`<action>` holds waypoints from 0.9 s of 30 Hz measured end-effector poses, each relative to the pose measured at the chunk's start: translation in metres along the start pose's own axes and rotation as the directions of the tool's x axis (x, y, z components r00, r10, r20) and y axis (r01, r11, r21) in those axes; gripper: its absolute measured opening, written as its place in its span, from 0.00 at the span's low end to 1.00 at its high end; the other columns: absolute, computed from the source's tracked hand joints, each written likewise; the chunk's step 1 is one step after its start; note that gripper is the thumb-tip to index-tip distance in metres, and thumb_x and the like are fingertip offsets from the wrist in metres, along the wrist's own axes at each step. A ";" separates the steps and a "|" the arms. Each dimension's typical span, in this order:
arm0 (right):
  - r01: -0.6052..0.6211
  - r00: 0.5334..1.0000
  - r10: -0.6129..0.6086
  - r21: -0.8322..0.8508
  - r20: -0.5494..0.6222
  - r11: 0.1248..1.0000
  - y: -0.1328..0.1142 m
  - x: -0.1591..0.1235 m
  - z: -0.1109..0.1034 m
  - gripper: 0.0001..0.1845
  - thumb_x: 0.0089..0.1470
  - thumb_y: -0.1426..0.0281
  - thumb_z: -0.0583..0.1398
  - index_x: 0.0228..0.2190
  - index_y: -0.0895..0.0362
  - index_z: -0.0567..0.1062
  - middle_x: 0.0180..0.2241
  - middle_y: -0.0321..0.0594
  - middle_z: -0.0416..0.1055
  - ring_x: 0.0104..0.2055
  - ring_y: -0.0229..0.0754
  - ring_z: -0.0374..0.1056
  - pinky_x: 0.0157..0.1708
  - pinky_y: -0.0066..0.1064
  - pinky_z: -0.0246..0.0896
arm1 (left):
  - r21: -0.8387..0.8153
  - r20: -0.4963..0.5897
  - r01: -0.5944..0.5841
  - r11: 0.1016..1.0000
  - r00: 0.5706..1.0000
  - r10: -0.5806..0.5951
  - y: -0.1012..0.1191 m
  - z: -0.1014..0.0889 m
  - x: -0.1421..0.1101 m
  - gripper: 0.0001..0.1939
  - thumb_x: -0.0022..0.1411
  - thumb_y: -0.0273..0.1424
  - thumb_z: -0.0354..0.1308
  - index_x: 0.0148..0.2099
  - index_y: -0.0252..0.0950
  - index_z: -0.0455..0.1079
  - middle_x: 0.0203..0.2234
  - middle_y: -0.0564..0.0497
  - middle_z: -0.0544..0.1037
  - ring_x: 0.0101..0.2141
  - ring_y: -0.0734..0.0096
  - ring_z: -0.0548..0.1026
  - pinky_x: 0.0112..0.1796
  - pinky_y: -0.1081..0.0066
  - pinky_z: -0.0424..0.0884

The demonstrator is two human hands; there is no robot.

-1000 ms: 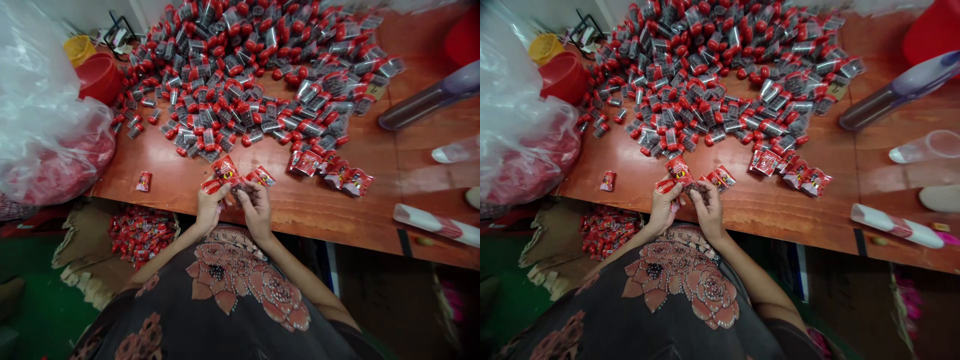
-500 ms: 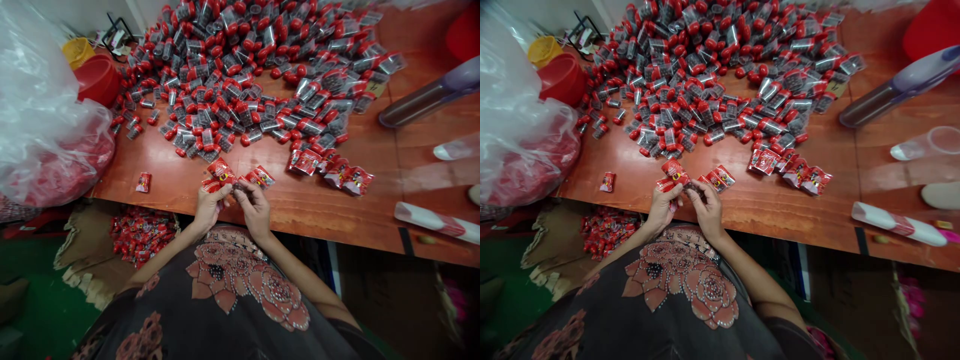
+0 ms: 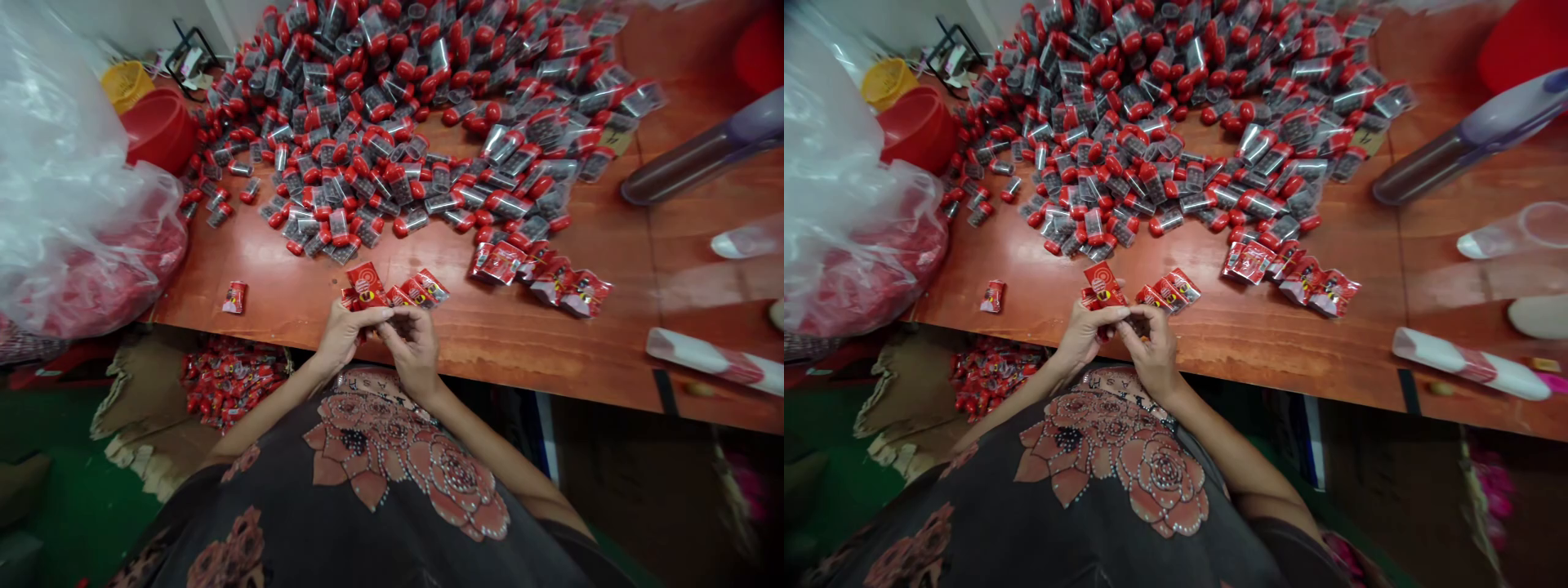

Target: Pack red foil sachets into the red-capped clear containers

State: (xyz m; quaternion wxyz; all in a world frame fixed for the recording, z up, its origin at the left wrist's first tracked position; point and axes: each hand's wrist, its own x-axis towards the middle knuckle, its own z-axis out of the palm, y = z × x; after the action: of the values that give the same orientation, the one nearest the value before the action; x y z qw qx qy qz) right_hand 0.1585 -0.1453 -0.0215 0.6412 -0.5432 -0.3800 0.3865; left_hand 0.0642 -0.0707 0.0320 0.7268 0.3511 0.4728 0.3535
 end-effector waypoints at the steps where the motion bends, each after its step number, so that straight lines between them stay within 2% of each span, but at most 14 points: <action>1: -0.021 1.000 0.021 0.034 0.001 0.999 -0.001 0.000 0.000 0.15 0.56 0.69 0.63 0.45 0.48 0.70 0.38 0.34 0.73 0.36 0.37 0.73 0.38 0.35 0.72 | 0.023 0.007 0.002 1.000 1.000 -0.002 0.001 -0.001 0.000 0.12 0.41 0.29 0.72 0.26 0.34 0.71 0.21 0.56 0.73 0.16 0.84 0.63 0.17 0.78 0.58; 4: -0.090 0.996 0.091 0.112 -0.003 0.990 -0.008 0.003 0.001 0.13 0.55 0.68 0.64 0.43 0.48 0.71 0.37 0.33 0.74 0.36 0.37 0.73 0.38 0.33 0.73 | 0.074 0.023 -0.013 0.997 1.000 0.012 0.000 -0.005 0.000 0.14 0.41 0.29 0.73 0.32 0.35 0.74 0.24 0.55 0.76 0.19 0.82 0.66 0.19 0.78 0.61; 7: -0.174 0.984 0.176 0.156 -0.003 0.972 -0.013 0.010 0.001 0.11 0.52 0.66 0.66 0.39 0.49 0.73 0.35 0.34 0.75 0.34 0.38 0.73 0.37 0.34 0.74 | 0.087 0.020 -0.026 0.996 0.999 0.025 -0.004 -0.010 0.003 0.15 0.41 0.31 0.73 0.32 0.34 0.74 0.23 0.54 0.76 0.19 0.81 0.66 0.18 0.77 0.61; 11: -0.233 0.972 0.235 0.143 0.004 0.962 -0.010 0.018 -0.002 0.13 0.53 0.64 0.65 0.42 0.49 0.76 0.39 0.37 0.77 0.38 0.40 0.74 0.43 0.40 0.73 | 0.001 -0.097 -0.096 0.995 0.991 0.096 -0.005 -0.016 0.011 0.16 0.44 0.38 0.73 0.29 0.35 0.72 0.20 0.56 0.73 0.15 0.84 0.62 0.14 0.77 0.55; 14: -0.183 0.982 0.184 0.040 -0.044 0.982 -0.005 0.020 -0.006 0.14 0.54 0.63 0.65 0.44 0.49 0.77 0.43 0.38 0.76 0.44 0.42 0.73 0.48 0.44 0.71 | -0.053 -0.162 -0.180 0.982 0.972 0.170 0.000 -0.019 0.017 0.15 0.48 0.39 0.72 0.30 0.36 0.72 0.24 0.55 0.75 0.15 0.84 0.64 0.13 0.77 0.54; 17: -0.090 0.995 0.088 -0.071 -0.036 0.993 -0.004 0.020 -0.009 0.14 0.56 0.64 0.64 0.45 0.49 0.78 0.42 0.38 0.75 0.44 0.43 0.71 0.50 0.46 0.69 | -0.049 -0.191 -0.216 0.975 0.960 0.203 0.003 -0.020 0.018 0.14 0.50 0.38 0.71 0.30 0.37 0.72 0.25 0.55 0.76 0.14 0.84 0.64 0.13 0.77 0.53; 22: 0.079 0.997 -0.072 -0.232 0.038 0.969 -0.011 0.019 -0.010 0.16 0.60 0.68 0.60 0.50 0.46 0.75 0.42 0.39 0.72 0.45 0.43 0.69 0.49 0.45 0.68 | -0.067 -0.217 -0.211 0.975 0.957 0.192 -0.004 -0.019 0.014 0.14 0.52 0.39 0.70 0.31 0.38 0.69 0.23 0.55 0.75 0.15 0.83 0.65 0.12 0.77 0.51; 27: 0.180 0.983 -0.162 -0.297 0.086 0.938 -0.012 0.014 -0.008 0.21 0.63 0.70 0.56 0.55 0.43 0.71 0.42 0.40 0.67 0.45 0.44 0.67 0.48 0.43 0.68 | -0.129 -0.262 -0.207 0.970 0.950 0.168 -0.011 -0.011 0.008 0.16 0.52 0.40 0.70 0.34 0.37 0.69 0.23 0.57 0.74 0.15 0.83 0.65 0.14 0.78 0.56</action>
State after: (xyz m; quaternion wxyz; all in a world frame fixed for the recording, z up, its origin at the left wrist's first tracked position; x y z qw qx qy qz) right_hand 0.1725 -0.1368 -0.0100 0.5696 -0.5883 -0.4997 0.2824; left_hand 0.0581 -0.0676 0.0155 0.6497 0.2900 0.4957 0.4980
